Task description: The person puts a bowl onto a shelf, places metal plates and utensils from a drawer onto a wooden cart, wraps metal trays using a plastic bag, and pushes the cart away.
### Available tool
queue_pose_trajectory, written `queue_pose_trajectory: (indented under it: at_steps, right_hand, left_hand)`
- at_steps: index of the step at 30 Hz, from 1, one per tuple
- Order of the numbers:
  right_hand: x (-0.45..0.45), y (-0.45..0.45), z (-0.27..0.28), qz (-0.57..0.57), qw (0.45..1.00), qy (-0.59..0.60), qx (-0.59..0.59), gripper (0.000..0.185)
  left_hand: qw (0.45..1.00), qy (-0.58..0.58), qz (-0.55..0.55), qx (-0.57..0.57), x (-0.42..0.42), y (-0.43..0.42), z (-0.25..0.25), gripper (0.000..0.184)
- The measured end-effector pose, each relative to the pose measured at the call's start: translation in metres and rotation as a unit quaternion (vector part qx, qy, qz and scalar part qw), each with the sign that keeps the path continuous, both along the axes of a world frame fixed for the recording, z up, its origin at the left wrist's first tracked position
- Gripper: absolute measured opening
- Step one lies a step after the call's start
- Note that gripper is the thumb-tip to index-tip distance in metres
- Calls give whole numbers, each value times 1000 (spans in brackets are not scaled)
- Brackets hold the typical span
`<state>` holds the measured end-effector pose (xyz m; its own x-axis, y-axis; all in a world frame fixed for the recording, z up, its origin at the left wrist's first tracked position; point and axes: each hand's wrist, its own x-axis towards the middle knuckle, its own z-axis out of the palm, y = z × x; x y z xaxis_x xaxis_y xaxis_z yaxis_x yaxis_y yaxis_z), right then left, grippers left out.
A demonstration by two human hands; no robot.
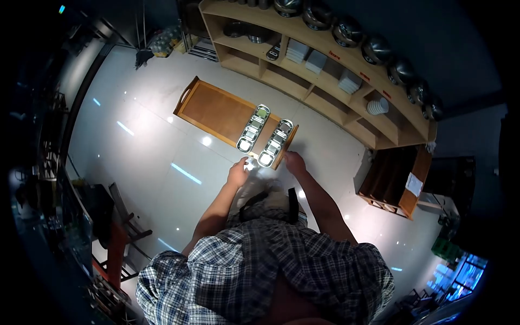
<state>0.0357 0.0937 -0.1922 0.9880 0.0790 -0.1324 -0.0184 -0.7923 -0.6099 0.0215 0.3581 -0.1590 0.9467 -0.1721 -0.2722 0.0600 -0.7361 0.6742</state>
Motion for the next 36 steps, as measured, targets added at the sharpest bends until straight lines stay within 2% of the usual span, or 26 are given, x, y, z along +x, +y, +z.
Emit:
queue_pose_trajectory:
  at_steps: [3, 7, 10, 11, 13, 14, 17, 18, 20, 22, 24, 26, 30, 32, 33, 36]
  right_hand:
    - [14, 5, -33, 15, 998, 49, -45, 19]
    - [7, 12, -16, 64, 989, 101, -86, 17]
    - [10, 13, -37, 140, 976, 88, -142, 21]
    - [9, 11, -46, 149, 972, 46, -177, 23]
    - [18, 5, -46, 183, 961, -10, -205, 26]
    - [27, 3, -42, 211, 951, 20, -225, 25]
    - [43, 3, -51, 259, 928, 40, -264, 24]
    - [52, -1, -60, 269, 923, 50, -272, 23]
    - [63, -12, -68, 313, 913, 22, -261, 24]
    - [68, -25, -77, 344, 906, 1, -246, 25]
    - [77, -35, -87, 435, 863, -53, -252, 21]
    - [83, -44, -79, 449, 863, -40, -228, 22]
    - [104, -59, -88, 440, 854, -19, -276, 24]
    - [114, -63, -88, 451, 853, 7, -263, 25]
    - [115, -64, -91, 464, 841, -40, -276, 26]
    - [113, -60, -91, 476, 835, -5, -276, 27]
  left_hand:
    - [1000, 23, 10, -10, 5, 1, -3, 46]
    - [999, 29, 43, -13, 12, 10, -16, 44]
    - [994, 57, 95, -24, 15, 10, -23, 40]
    - [995, 16, 96, -37, 15, 7, -17, 38]
    - [996, 21, 84, 0, 15, -1, -22, 37]
    - [995, 35, 87, 25, 17, -8, -19, 37]
    - [991, -44, 125, -32, 16, -34, -32, 34]
    - [990, -10, 138, -19, 19, -46, -9, 33]
    - [985, 34, 169, -12, 19, -69, -12, 32]
    - [990, 24, 139, 8, 15, -95, -23, 30]
    - [992, 62, 104, 44, 17, -124, -29, 26]
    - [991, 105, 74, 42, 18, -150, -45, 33]
    - [986, 149, 27, 74, 19, -190, -57, 47]
    - [970, 206, 49, 120, 24, -205, -48, 62]
    - [967, 222, 74, 97, 26, -209, -68, 73]
    - [968, 197, 135, 74, 24, -213, -85, 72]
